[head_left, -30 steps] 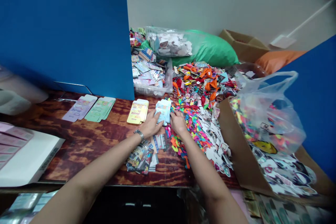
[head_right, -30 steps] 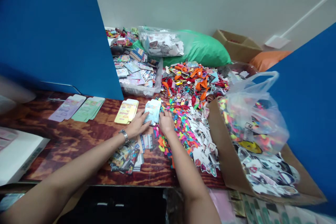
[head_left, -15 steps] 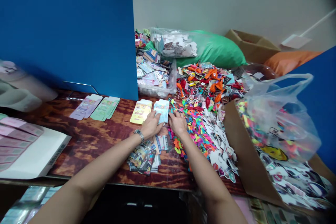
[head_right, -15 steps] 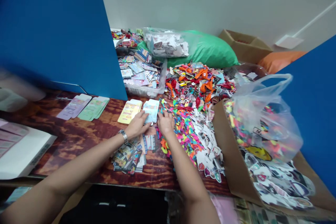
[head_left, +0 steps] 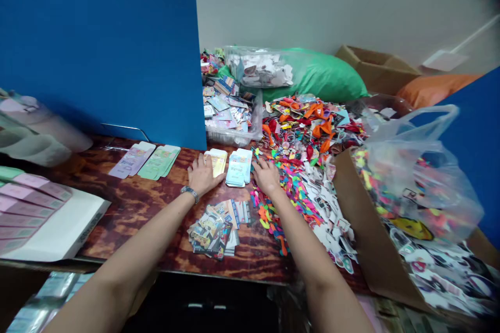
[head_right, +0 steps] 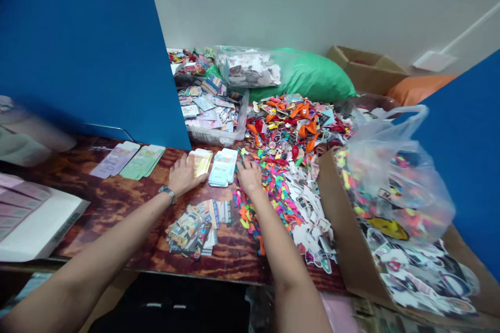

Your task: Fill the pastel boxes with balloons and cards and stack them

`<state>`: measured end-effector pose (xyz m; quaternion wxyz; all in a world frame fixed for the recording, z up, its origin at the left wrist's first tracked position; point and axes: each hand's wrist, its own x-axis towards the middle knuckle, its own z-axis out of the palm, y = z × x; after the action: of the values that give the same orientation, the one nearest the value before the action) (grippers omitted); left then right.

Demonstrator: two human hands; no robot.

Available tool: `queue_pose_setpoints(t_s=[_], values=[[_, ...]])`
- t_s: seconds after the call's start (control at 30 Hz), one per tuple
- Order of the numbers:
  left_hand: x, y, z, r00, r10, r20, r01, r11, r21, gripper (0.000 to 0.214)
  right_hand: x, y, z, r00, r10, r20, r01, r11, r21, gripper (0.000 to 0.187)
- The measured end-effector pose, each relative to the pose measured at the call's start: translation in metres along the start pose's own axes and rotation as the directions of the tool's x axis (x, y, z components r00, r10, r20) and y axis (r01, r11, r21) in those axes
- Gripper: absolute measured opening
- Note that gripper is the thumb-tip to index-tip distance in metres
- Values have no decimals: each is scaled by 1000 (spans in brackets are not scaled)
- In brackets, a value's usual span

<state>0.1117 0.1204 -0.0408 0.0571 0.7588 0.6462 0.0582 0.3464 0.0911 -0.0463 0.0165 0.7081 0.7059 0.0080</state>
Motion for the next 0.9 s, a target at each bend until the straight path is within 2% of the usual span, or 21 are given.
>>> queue_pose_setpoints(t_s=[0.1, 0.23, 0.33, 0.5, 0.6, 0.73, 0.8, 0.9], values=[[2, 4, 1, 1000, -5, 9, 5, 1000, 2, 90, -1, 7, -6, 997, -41, 62, 43, 999, -24, 34], [5, 4, 2, 1000, -7, 23, 7, 1000, -5, 90, -1, 23, -16, 996, -5, 86, 10, 998, -57, 38], [8, 4, 3, 999, -8, 31, 8, 1000, -8, 91, 17, 24, -17, 998, -7, 68, 10, 999, -51, 43], [7, 2, 4, 1000, -13, 16, 13, 1000, -21, 91, 47, 15, -4, 995, -69, 78, 71, 997, -29, 41], [4, -1, 4, 1000, -11, 1, 11, 999, -39, 89, 41, 21, -2, 992, -76, 98, 81, 996, -43, 31], [0, -4, 4, 1000, -11, -19, 10, 998, -61, 84, 24, 31, -10, 994, -79, 78, 83, 995, -52, 26], [0, -3, 4, 999, -25, -27, 24, 998, -65, 86, 21, 28, -15, 996, -75, 38, 77, 996, -37, 29], [1, -1, 4, 998, -46, -37, 44, 997, -66, 93, 19, 11, -22, 995, -99, -30, 100, 995, 7, 34]])
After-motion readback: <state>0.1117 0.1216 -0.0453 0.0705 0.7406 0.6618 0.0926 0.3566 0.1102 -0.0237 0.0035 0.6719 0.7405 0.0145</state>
